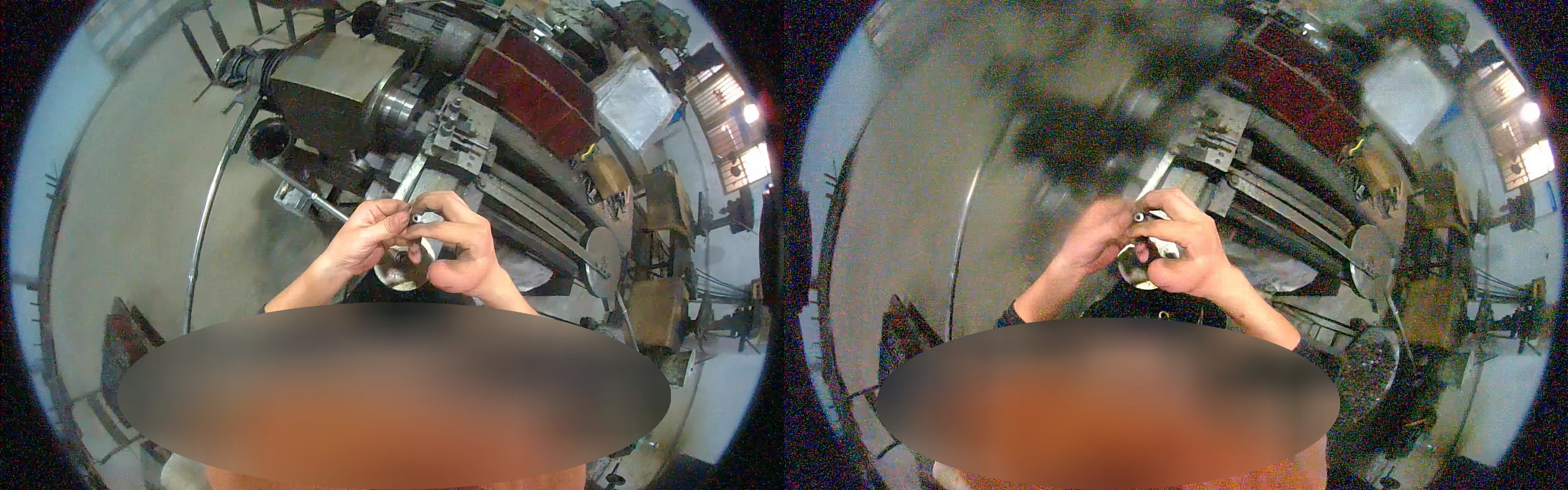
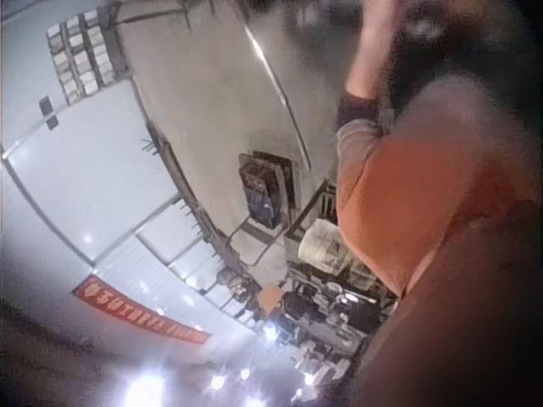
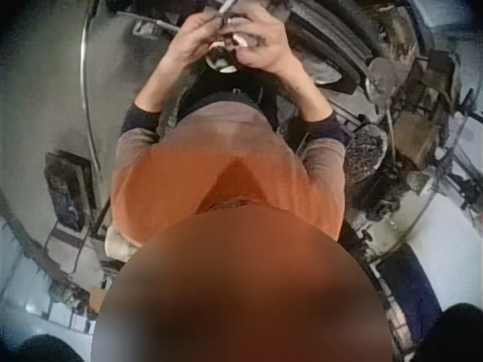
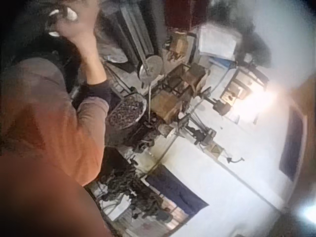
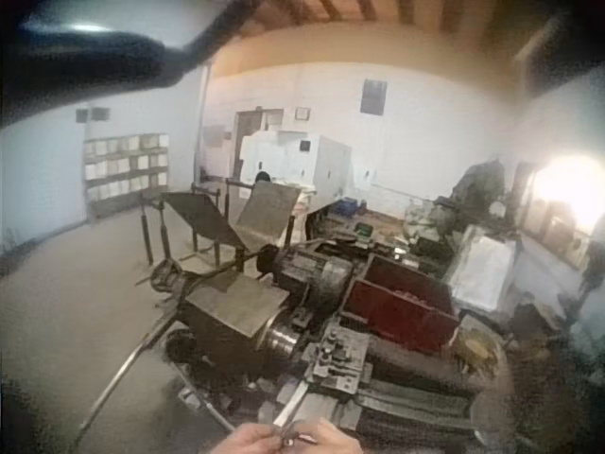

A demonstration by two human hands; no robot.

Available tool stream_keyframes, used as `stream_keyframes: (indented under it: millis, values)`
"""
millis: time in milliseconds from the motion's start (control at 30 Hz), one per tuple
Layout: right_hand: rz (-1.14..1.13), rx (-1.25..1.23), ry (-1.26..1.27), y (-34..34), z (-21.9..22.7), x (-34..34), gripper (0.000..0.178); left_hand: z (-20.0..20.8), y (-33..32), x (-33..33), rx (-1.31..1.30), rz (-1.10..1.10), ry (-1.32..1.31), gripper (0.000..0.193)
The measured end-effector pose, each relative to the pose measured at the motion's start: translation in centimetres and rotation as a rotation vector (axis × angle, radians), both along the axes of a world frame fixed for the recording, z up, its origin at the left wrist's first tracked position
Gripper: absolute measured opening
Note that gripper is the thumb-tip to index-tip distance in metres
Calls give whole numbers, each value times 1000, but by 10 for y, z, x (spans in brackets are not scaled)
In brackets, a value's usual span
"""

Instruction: The person operates a metal lathe, repeatedly loading small cylindrical metal pieces into the chuck, engaging the machine, and removing the processed parts. The person places the finished pieces into a nearby bin and continues the cycle with additional pieces.

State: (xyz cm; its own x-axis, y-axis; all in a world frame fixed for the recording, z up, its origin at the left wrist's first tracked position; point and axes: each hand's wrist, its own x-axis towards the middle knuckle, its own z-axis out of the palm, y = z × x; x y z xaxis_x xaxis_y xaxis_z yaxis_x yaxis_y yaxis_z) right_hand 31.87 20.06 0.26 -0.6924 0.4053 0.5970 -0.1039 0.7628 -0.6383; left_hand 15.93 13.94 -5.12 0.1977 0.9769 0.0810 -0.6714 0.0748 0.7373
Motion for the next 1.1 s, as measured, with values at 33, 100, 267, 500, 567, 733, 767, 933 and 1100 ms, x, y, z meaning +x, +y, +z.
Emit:
stream_keyframes:
  millis: [33,100,267,500,567,733,767,933,1100]
  values:
    - [3,-83,39,-4,-5,-2,27,-3,-1,1,-5,-2,-43,30]
    - [-3,-190,78,-8,-13,-3,30,-9,-1,2,30,-42,-102,32]
    - [-30,-199,66,-7,-22,-1,31,-17,1,4,-9,-59,-141,34]
    - [-132,65,-101,1,-11,11,35,-2,6,-1,70,167,428,28]
    - [-145,107,-189,0,-8,12,33,4,5,-1,111,250,644,27]
    - [-122,123,-263,2,-6,6,30,12,7,0,170,342,1016,27]
    - [-118,93,-261,4,-5,5,30,13,7,0,149,320,964,27]
    - [-20,123,-292,17,3,2,22,13,11,-5,140,342,931,25]
    - [-18,322,-353,33,18,-22,17,15,18,-16,203,480,999,26]
